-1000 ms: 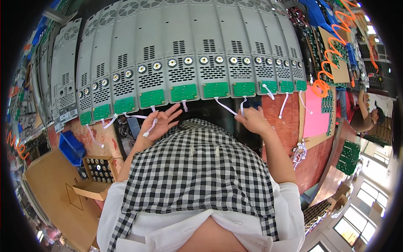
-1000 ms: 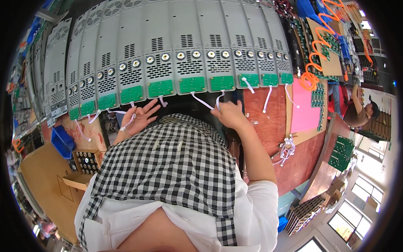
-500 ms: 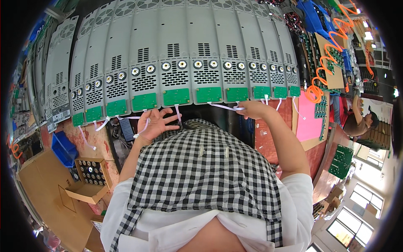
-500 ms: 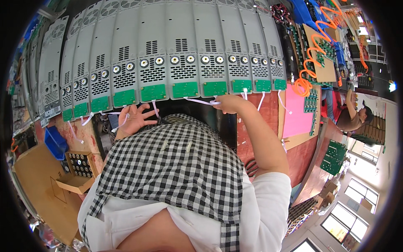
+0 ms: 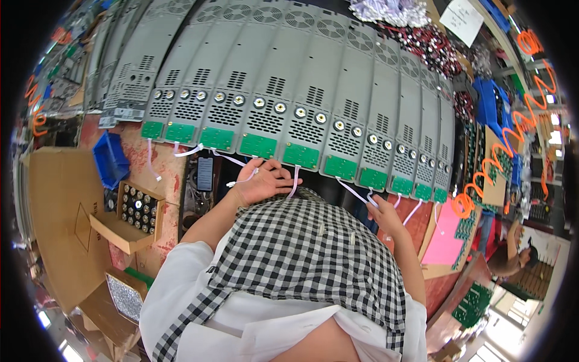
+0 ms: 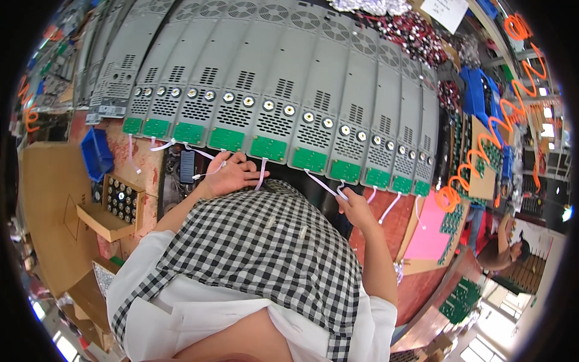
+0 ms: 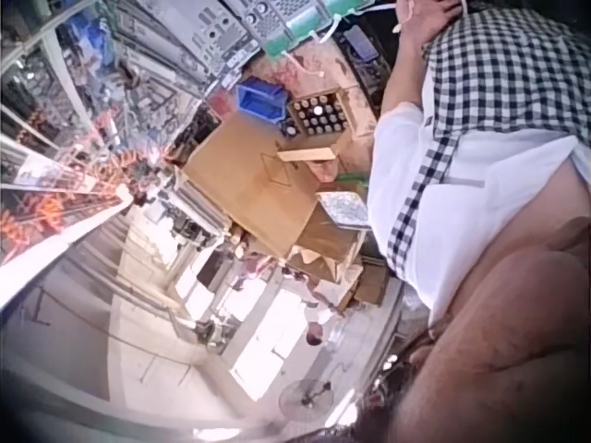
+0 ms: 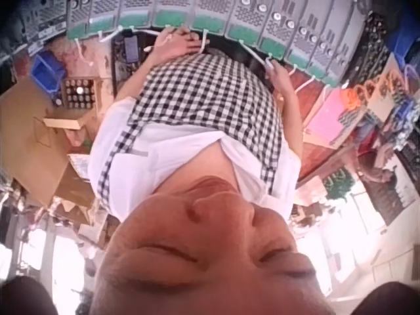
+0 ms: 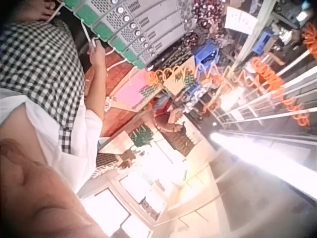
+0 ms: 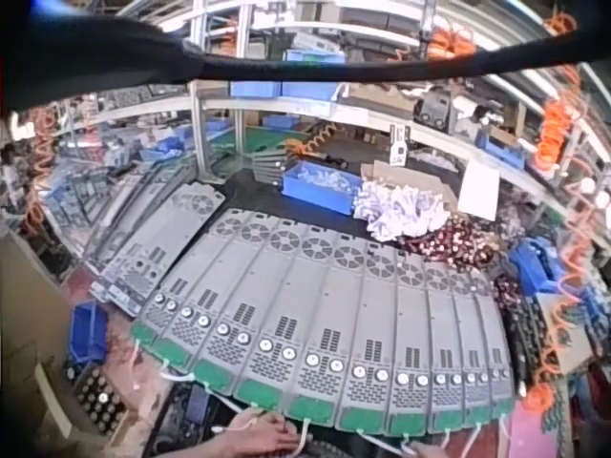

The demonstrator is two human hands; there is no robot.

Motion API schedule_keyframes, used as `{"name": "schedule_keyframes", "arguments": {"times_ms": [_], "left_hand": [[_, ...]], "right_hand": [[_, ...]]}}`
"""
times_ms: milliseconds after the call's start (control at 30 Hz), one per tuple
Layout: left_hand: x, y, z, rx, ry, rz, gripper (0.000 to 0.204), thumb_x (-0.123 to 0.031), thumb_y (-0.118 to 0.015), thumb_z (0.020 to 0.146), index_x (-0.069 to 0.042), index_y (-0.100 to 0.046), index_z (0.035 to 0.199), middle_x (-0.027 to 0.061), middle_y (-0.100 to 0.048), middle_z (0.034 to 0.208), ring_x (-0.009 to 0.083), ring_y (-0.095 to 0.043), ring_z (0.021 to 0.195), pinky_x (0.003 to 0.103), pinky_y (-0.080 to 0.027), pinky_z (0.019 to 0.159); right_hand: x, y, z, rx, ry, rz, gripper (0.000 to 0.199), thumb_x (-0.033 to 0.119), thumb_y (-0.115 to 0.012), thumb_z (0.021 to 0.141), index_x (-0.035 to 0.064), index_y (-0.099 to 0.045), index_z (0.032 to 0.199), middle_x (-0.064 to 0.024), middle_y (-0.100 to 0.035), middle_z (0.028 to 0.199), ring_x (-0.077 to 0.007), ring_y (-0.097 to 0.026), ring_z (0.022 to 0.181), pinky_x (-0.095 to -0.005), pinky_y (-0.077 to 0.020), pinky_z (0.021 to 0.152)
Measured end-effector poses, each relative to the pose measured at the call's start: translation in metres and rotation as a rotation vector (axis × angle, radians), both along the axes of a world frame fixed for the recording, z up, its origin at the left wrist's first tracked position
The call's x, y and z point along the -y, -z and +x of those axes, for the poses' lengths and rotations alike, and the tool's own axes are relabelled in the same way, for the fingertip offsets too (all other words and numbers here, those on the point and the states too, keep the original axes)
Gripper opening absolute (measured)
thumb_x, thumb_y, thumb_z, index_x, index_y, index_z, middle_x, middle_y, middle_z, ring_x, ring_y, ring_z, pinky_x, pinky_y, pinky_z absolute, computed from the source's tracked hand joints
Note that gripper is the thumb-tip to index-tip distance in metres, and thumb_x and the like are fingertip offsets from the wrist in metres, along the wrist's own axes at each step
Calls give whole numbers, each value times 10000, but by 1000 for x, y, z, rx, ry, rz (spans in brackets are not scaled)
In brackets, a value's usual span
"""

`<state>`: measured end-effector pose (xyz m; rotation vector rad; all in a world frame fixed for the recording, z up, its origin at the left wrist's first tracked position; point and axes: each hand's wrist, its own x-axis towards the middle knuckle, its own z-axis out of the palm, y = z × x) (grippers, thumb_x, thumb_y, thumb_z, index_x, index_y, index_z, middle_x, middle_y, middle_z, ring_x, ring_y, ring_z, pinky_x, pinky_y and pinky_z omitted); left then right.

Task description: Using an electric screwdriver to fasten screws on a row of power supply units.

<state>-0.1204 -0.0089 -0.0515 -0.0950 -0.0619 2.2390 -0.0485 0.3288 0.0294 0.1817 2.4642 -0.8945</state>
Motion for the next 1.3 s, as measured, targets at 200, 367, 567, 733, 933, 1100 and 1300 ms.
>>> {"name": "schedule_keyframes", "arguments": {"times_ms": [200,367,567,733,933,1100,1300], "left_hand": [[-7,-19,1,33,-32,-27,393,-405,-356,784,-71,-559,824,155,-494,782,407,-347,1003,559,-252,859],[-2,5,0,-88,-65,-214,362,-366,-359,797,-59,-543,745,60,-401,604,200,-374,618,398,-361,699],[8,-29,0,51,-60,-826,375,-341,-380,831,-62,-445,590,9,-290,459,143,-300,452,290,-339,500],[7,-90,-12,-161,-61,-941,416,-341,-371,845,-89,-413,516,-16,-301,455,107,-280,417,268,-304,463],[20,-173,-24,-422,-40,-1121,467,-376,-371,853,-89,-380,485,-18,-292,417,101,-308,375,243,-302,405],[80,-235,-61,-694,-45,-1537,494,-395,-394,846,-94,-363,455,-17,-297,399,80,-293,347,216,-241,336],[190,-280,-130,-810,-10,-1900,445,-350,-440,823,-101,-412,455,-29,-358,423,70,-330,410,246,-229,386]], "right_hand": [[2,-22,-11,-33,-120,-9,197,191,-483,812,2,-473,762,-97,-536,556,-219,-534,531,-320,-405,519],[0,-27,-20,-91,-229,-7,213,199,-482,809,-3,-478,744,-109,-545,562,-240,-544,544,-334,-408,530],[-3,-44,-26,-216,-377,45,255,234,-490,804,7,-486,687,-98,-528,520,-226,-530,500,-330,-404,502],[-14,-48,-35,-109,-194,-233,254,202,-471,817,12,-453,649,-35,-456,486,-114,-426,439,-259,-337,425],[13,-113,-38,-69,-128,-587,245,166,-434,844,71,-387,623,33,-345,522,-51,-305,439,-209,-232,393],[74,-152,-68,-74,-301,-687,247,175,-401,861,60,-393,642,24,-370,539,-52,-322,477,-205,-262,428],[230,-166,-136,-133,-567,-709,268,224,-378,870,46,-422,674,8,-406,539,-75,-373,487,-221,-319,451]]}}
